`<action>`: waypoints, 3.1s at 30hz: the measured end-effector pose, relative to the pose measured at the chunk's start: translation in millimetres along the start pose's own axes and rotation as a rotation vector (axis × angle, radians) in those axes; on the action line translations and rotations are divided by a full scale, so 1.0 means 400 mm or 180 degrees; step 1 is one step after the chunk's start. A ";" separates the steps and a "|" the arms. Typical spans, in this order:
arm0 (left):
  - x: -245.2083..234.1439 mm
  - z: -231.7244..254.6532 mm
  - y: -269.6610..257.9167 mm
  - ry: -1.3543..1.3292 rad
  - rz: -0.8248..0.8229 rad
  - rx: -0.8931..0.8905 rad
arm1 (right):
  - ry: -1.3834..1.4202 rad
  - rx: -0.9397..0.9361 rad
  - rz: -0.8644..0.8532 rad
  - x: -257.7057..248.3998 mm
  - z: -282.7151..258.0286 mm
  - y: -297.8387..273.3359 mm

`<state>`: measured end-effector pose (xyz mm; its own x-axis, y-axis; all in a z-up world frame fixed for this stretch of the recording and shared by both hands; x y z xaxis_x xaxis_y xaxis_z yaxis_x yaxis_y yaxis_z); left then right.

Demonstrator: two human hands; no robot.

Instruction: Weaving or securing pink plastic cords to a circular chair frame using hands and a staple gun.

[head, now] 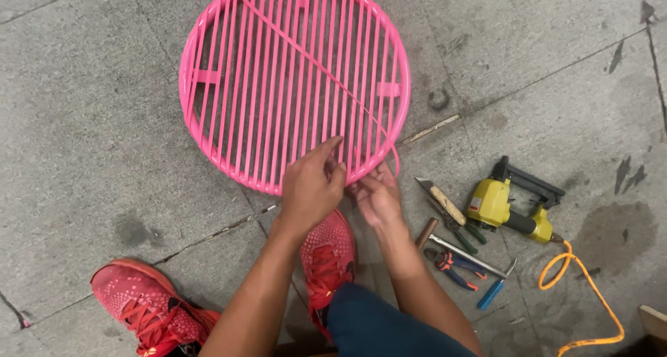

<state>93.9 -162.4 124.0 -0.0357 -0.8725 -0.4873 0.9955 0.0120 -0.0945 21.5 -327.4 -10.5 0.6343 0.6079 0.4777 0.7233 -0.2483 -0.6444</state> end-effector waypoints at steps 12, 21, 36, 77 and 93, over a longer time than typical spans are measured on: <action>0.079 -0.046 -0.023 -0.1222 -0.0147 -0.0517 | -0.0963 -0.0323 0.0233 -0.020 -0.099 -0.023; 0.117 -0.200 -0.030 -0.2482 -0.0445 -0.1909 | -0.4908 -0.2760 0.1992 -0.454 -0.471 -0.157; 0.210 -0.204 0.155 -0.0978 -0.1585 -0.0423 | -0.6197 -0.1715 0.0603 -0.427 -0.589 -0.151; 0.181 -0.169 0.134 0.0078 -0.0973 0.1270 | -0.5665 -0.1649 -0.0149 0.290 -0.335 -0.175; 0.174 -0.162 0.133 0.0027 -0.1067 0.1182 | -0.5960 -0.1484 -0.0133 0.307 -0.309 -0.182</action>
<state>138.7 -190.8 29.0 -0.3583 -0.7945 -0.4904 0.8932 -0.4445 0.0676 80.3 -327.9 168.9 -0.2084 0.4509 -0.8679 0.9336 -0.1729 -0.3140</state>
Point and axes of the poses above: each hand's wrist, its own y-axis towards the middle knuckle, its own x-axis out of the palm, z = x × y, the point moved 2 cm from there along y, towards the middle knuckle, and after that the axes turned 13 degrees about z, right-handed, at the moved point
